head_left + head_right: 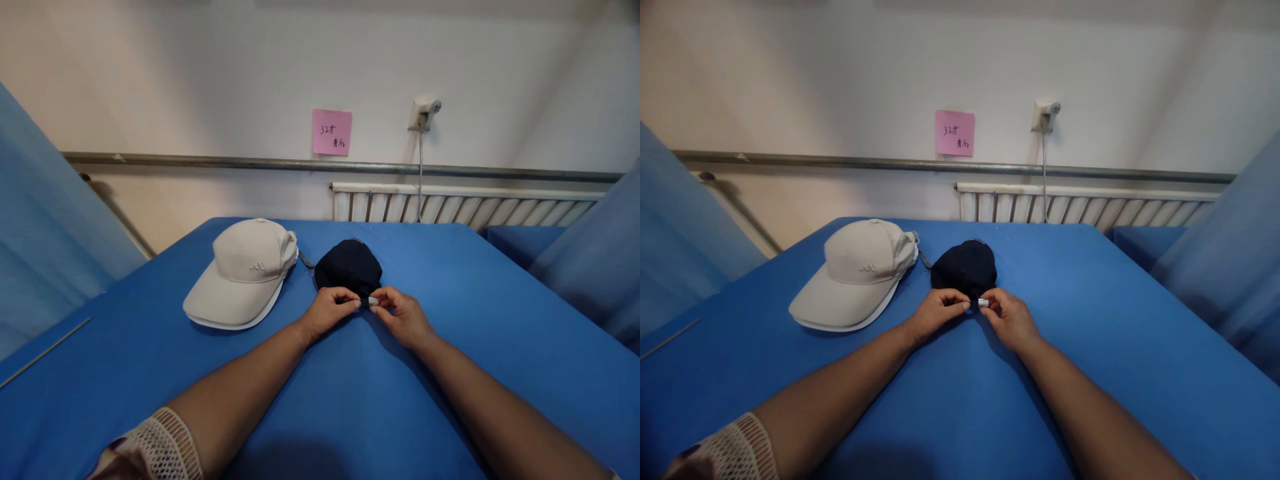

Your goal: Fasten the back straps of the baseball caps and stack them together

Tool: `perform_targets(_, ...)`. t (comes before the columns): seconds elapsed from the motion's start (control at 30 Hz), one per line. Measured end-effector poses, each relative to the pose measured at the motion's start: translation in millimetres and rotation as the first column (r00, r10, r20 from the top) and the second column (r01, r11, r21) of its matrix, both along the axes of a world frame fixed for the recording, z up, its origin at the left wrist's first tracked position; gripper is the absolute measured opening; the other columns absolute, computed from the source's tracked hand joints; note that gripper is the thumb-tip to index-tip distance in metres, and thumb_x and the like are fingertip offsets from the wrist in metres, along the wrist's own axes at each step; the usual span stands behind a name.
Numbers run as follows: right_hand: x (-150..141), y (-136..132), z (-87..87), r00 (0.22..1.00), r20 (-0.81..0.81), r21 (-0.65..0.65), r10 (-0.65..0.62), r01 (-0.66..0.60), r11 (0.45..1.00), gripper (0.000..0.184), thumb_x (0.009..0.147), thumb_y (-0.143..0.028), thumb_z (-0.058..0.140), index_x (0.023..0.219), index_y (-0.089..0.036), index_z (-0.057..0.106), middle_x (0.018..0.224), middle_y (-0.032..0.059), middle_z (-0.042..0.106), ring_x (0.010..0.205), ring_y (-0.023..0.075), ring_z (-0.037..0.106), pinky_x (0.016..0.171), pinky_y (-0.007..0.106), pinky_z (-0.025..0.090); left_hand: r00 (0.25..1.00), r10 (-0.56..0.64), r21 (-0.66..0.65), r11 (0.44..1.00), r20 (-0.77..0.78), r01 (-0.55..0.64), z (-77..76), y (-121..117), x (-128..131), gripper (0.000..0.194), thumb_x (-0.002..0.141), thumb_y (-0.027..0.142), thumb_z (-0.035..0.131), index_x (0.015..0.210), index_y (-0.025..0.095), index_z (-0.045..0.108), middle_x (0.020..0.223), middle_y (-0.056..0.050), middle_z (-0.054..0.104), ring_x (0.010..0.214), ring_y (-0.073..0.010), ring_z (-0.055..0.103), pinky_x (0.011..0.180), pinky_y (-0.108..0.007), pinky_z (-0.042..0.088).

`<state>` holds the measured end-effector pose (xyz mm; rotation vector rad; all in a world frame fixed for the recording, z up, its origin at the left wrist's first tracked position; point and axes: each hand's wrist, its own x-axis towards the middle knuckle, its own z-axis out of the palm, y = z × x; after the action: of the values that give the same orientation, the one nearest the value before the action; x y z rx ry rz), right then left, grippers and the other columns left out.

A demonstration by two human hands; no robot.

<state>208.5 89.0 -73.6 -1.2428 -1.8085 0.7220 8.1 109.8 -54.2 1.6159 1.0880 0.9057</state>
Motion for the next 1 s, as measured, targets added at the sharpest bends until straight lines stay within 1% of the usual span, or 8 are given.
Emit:
perform_targets(0.17,-1,-4,4.3,0.998,0.053,0.020,0.013,-0.014,1.000,0.016,0.082,-0.024,0.059,0.098,-0.024,0.063,0.079,0.0000,0.068,0.069,0.0148,0.063,0.066,0.028,0.048,1.000,-0.013,0.021,1.000,-0.029,0.013,-1.2,0,0,0.022,0.072,0.036,0.069,0.081,0.016,0.074,0.076,-0.004,0.070,0.070,-0.0143,0.058,0.062,-0.024,0.044)
perform_targets(0.37,-2,-4,6.2,0.996,0.091,0.038,0.010,-0.014,0.999,0.015,0.083,-0.024,0.059,0.098,-0.023,0.063,0.081,0.0005,0.069,0.074,0.0161,0.065,0.070,0.030,0.049,0.998,-0.027,0.052,0.998,-0.065,0.031,-2.7,1,1,0.023,0.074,0.036,0.067,0.080,0.015,0.073,0.074,-0.003,0.068,0.068,-0.0137,0.057,0.063,-0.024,0.044)
perform_targets(0.6,-2,-4,6.9,0.993,0.106,0.044,0.046,-0.051,0.998,0.014,0.084,-0.024,0.058,0.097,-0.023,0.063,0.085,0.0013,0.069,0.076,0.0156,0.065,0.072,0.030,0.049,0.992,-0.068,0.091,0.993,-0.106,0.078,-1.8,-5,4,0.021,0.078,0.033,0.064,0.086,0.015,0.071,0.079,-0.003,0.068,0.072,-0.0140,0.058,0.067,-0.025,0.044)
perform_targets(0.7,-2,-4,7.2,0.994,0.098,0.041,0.043,-0.048,0.998,0.014,0.084,-0.024,0.058,0.097,-0.023,0.063,0.085,0.0013,0.069,0.075,0.0155,0.065,0.071,0.029,0.049,0.994,-0.051,0.126,0.990,-0.102,0.063,1.7,-6,4,0.016,0.075,0.026,0.064,0.087,0.016,0.068,0.080,-0.002,0.066,0.075,-0.0143,0.057,0.070,-0.025,0.045)
perform_targets(0.83,-1,-4,7.4,0.995,0.094,0.057,0.014,-0.020,0.998,0.015,0.084,-0.024,0.058,0.097,-0.024,0.063,0.081,0.0002,0.067,0.072,0.0149,0.063,0.070,0.029,0.049,0.996,0.017,0.190,0.982,-0.082,-0.001,4.2,-7,5,0.014,0.070,0.016,0.061,0.085,0.016,0.062,0.079,-0.001,0.062,0.077,-0.0143,0.056,0.073,-0.027,0.045)
perform_targets(0.9,0,-3,6.5,0.995,0.096,0.063,0.013,-0.019,0.998,0.014,0.084,-0.025,0.058,0.097,-0.024,0.063,0.081,0.0000,0.067,0.072,0.0148,0.063,0.069,0.028,0.048,0.995,0.038,0.209,0.978,-0.093,-0.018,4.3,-8,6,0.012,0.070,0.015,0.060,0.083,0.016,0.061,0.078,0.000,0.061,0.076,-0.0141,0.056,0.073,-0.027,0.045)
perform_targets(1.0,-1,-2,4.3,0.994,0.108,0.082,0.015,-0.024,0.996,0.014,0.084,-0.026,0.058,0.097,-0.024,0.064,0.081,-0.0001,0.067,0.071,0.0146,0.061,0.068,0.028,0.047,0.994,0.027,0.222,0.975,-0.103,-0.004,4.4,-9,7,0.010,0.072,0.019,0.062,0.082,0.017,0.060,0.078,0.000,0.061,0.076,-0.0141,0.055,0.074,-0.028,0.045)
